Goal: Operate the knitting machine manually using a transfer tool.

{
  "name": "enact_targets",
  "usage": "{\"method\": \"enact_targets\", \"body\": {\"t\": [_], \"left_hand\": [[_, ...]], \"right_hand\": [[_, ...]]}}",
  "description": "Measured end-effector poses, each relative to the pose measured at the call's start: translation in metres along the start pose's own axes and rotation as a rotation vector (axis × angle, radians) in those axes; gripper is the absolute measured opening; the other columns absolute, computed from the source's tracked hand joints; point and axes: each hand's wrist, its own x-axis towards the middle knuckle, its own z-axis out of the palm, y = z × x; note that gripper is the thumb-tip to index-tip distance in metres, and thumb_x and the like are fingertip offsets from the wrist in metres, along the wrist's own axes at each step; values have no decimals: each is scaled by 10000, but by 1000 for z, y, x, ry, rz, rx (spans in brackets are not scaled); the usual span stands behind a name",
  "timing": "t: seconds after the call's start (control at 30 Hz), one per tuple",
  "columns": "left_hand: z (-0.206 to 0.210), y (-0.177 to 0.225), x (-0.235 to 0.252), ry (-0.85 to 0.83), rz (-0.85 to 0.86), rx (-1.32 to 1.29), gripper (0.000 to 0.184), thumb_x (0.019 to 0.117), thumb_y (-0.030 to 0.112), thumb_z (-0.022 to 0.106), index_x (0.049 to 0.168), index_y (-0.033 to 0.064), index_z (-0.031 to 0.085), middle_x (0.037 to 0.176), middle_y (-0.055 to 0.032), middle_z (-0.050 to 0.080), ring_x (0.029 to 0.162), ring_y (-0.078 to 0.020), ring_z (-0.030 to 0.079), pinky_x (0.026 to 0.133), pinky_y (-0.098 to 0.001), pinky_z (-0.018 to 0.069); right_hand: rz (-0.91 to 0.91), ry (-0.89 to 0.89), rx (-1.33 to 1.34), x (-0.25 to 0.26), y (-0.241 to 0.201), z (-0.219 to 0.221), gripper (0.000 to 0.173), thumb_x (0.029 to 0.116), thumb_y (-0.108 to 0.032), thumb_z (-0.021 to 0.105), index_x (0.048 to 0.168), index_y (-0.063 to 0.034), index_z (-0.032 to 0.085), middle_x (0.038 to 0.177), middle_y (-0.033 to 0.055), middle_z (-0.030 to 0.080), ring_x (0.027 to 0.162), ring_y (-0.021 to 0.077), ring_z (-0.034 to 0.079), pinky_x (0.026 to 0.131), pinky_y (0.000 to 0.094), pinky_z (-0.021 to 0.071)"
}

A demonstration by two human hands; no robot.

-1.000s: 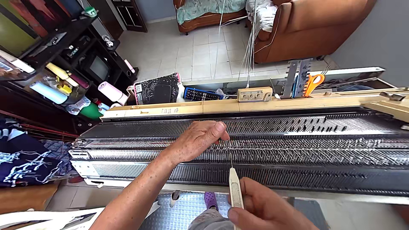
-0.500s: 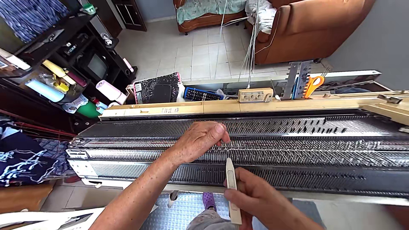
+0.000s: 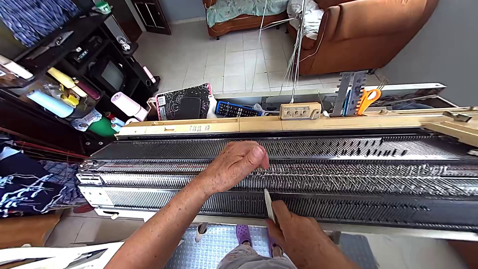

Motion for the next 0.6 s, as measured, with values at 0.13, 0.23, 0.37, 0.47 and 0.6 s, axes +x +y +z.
{"method": "enact_targets", "body": {"t": [0.13, 0.23, 0.37, 0.47, 0.6], "left_hand": [[0, 0, -3, 42, -14, 49, 865, 1026, 671, 130, 913, 35, 706, 916, -17, 683, 866, -29, 601, 787, -220, 476], [0, 1, -6, 76, -7, 136, 832, 1055, 606, 136, 967, 19, 720, 946, -38, 692, 871, -43, 608, 803, -224, 485], [-1, 3, -5, 71, -24, 158, 809, 1064, 583, 123, 903, 42, 703, 867, -16, 671, 837, -38, 609, 774, -225, 483], [-1, 4, -5, 59, -30, 152, 824, 1053, 607, 110, 878, 52, 694, 844, 0, 660, 818, -29, 598, 762, -223, 475], [-1, 1, -5, 46, 4, 103, 891, 1011, 692, 102, 850, 43, 690, 845, -7, 670, 813, -27, 604, 753, -222, 482]], "right_hand": [[277, -354, 996, 16, -2, -25, 141, 1026, -170, 578, 1103, -63, 526, 708, -59, 641, 551, 39, 651, 515, 207, 575], [472, -432, 1528, 25, -7, -43, 48, 1000, -151, 573, 1036, -127, 552, 691, -47, 687, 538, 37, 663, 493, 185, 564], [310, -473, 1300, 6, -26, -60, 114, 1018, -122, 569, 1086, -129, 478, 764, -113, 660, 593, -4, 642, 531, 186, 555], [200, -433, 720, 1, -14, -42, 212, 1002, -158, 620, 1108, 11, 550, 725, 36, 665, 573, 123, 674, 550, 285, 589], [165, -408, 88, 5, -12, -23, 292, 1020, -156, 568, 1174, 92, 577, 742, 212, 659, 680, 384, 697, 633, 502, 558]]}}
